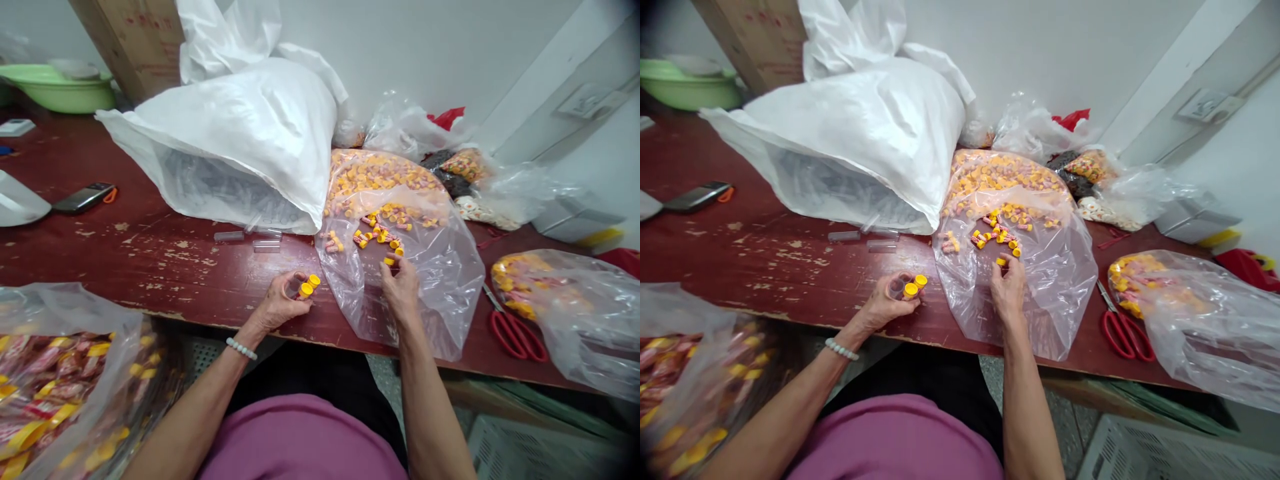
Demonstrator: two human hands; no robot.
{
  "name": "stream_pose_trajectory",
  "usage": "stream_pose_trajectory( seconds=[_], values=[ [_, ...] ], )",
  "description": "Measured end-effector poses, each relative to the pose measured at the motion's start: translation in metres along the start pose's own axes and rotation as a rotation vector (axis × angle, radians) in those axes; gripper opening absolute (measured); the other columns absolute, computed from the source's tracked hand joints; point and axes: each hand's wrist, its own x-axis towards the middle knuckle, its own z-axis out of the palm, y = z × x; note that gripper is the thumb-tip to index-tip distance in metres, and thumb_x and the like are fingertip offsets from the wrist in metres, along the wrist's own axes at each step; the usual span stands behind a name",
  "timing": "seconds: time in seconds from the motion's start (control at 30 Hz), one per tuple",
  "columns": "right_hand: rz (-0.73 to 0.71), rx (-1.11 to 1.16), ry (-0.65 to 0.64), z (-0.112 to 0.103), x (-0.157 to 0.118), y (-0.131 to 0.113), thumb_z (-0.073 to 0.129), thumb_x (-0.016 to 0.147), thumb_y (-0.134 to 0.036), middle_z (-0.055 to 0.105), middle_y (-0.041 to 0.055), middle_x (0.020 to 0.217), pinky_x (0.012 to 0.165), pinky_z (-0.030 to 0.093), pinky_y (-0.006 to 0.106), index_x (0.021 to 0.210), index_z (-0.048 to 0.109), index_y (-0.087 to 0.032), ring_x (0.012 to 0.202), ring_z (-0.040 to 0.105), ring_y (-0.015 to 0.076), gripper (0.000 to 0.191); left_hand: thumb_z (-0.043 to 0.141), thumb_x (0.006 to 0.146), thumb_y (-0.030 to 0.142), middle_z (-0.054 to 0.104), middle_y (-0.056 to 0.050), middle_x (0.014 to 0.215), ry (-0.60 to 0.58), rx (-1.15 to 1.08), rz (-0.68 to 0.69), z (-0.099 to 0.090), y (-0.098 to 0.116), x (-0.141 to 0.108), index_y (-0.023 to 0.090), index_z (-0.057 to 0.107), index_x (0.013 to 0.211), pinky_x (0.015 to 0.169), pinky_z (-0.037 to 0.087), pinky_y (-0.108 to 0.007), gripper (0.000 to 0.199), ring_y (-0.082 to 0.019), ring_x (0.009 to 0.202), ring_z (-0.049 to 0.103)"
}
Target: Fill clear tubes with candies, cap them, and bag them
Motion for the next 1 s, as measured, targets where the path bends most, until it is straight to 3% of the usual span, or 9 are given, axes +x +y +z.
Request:
stream_pose_trajectory(
  seconds=[0.13,0.27,0.37,0.57,0.67,0.8,0.9,1.0],
  values=[
    [0.006,0.476,-0.186,0.015,-0.031,-0.059,0.061,0.078,-0.036,0.06,0.0014,0.086,0.066,0.048,0.028,0.106,0.057,-0.02,0.07,0.054,0.0123,0.033,0.068,0.055,0.013,0.068,-0.004,0.081,0.026,0.096,0.044,-0.001,0.0,0.0,0.014,0.058,0.088,0.061,0.049,-0.023,0.034,-0.017,0.071,0.064],
    [-0.056,0.576,-0.321,0.049,-0.059,-0.098,0.064,0.076,-0.032,0.06,-0.0011,0.086,0.065,0.047,0.024,0.101,0.06,-0.021,0.069,0.055,0.0098,0.027,0.065,0.058,0.013,0.065,-0.002,0.077,-0.062,0.16,0.109,-0.002,0.011,-0.001,0.012,0.059,0.086,0.063,0.047,-0.023,0.029,-0.014,0.067,0.06],
    [-0.112,0.473,-0.37,0.06,-0.069,-0.098,0.065,0.077,-0.034,0.061,-0.0007,0.083,0.068,0.049,0.025,0.1,0.06,-0.02,0.073,0.057,0.0116,0.027,0.064,0.058,0.013,0.062,-0.001,0.073,-0.077,0.176,0.143,-0.003,0.017,-0.002,0.012,0.06,0.081,0.06,0.045,-0.021,0.023,-0.012,0.064,0.055],
    [-0.443,0.263,-0.292,0.045,-0.077,-0.087,0.053,0.086,-0.028,0.06,0.0081,0.111,0.091,0.045,0.039,0.098,0.059,-0.021,0.105,0.055,0.0195,0.016,0.067,0.057,0.014,0.06,-0.001,0.076,-0.068,0.142,0.167,-0.004,0.019,-0.002,0.012,0.061,0.086,0.062,0.045,-0.022,0.029,-0.012,0.067,0.053],
    [-0.568,0.189,-0.242,0.042,-0.084,-0.086,0.05,0.086,-0.024,0.061,0.0076,0.108,0.091,0.044,0.042,0.114,0.052,-0.023,0.103,0.054,0.0208,0.028,0.069,0.057,0.017,0.062,-0.002,0.08,-0.074,0.115,0.174,-0.005,0.016,-0.001,0.013,0.061,0.089,0.064,0.046,-0.022,0.033,-0.014,0.071,0.055],
    [-0.681,0.068,-0.302,0.043,-0.093,-0.09,0.049,0.085,-0.022,0.062,0.008,0.103,0.084,0.044,0.041,0.122,0.047,-0.022,0.095,0.055,0.0222,0.037,0.068,0.056,0.018,0.06,0.0,0.07,-0.067,0.136,0.207,-0.008,0.01,0.001,0.014,0.06,0.074,0.058,0.044,-0.021,0.02,-0.012,0.063,0.05],
    [-0.705,0.014,-0.348,0.039,-0.094,-0.098,0.051,0.084,-0.025,0.063,0.0081,0.102,0.084,0.042,0.042,0.121,0.049,-0.02,0.092,0.055,0.0226,0.037,0.066,0.055,0.015,0.059,0.001,0.067,-0.043,0.114,0.197,-0.008,0.011,0.002,0.014,0.058,0.071,0.056,0.043,-0.02,0.018,-0.011,0.06,0.049],
    [-0.663,0.101,-0.405,0.032,-0.08,-0.098,0.05,0.086,-0.026,0.063,0.0065,0.104,0.085,0.044,0.038,0.118,0.051,-0.021,0.094,0.056,0.0196,0.033,0.067,0.055,0.014,0.06,0.001,0.069,-0.042,0.07,0.151,-0.006,0.015,0.001,0.014,0.059,0.077,0.057,0.044,-0.021,0.023,-0.011,0.061,0.052]
  ],
)
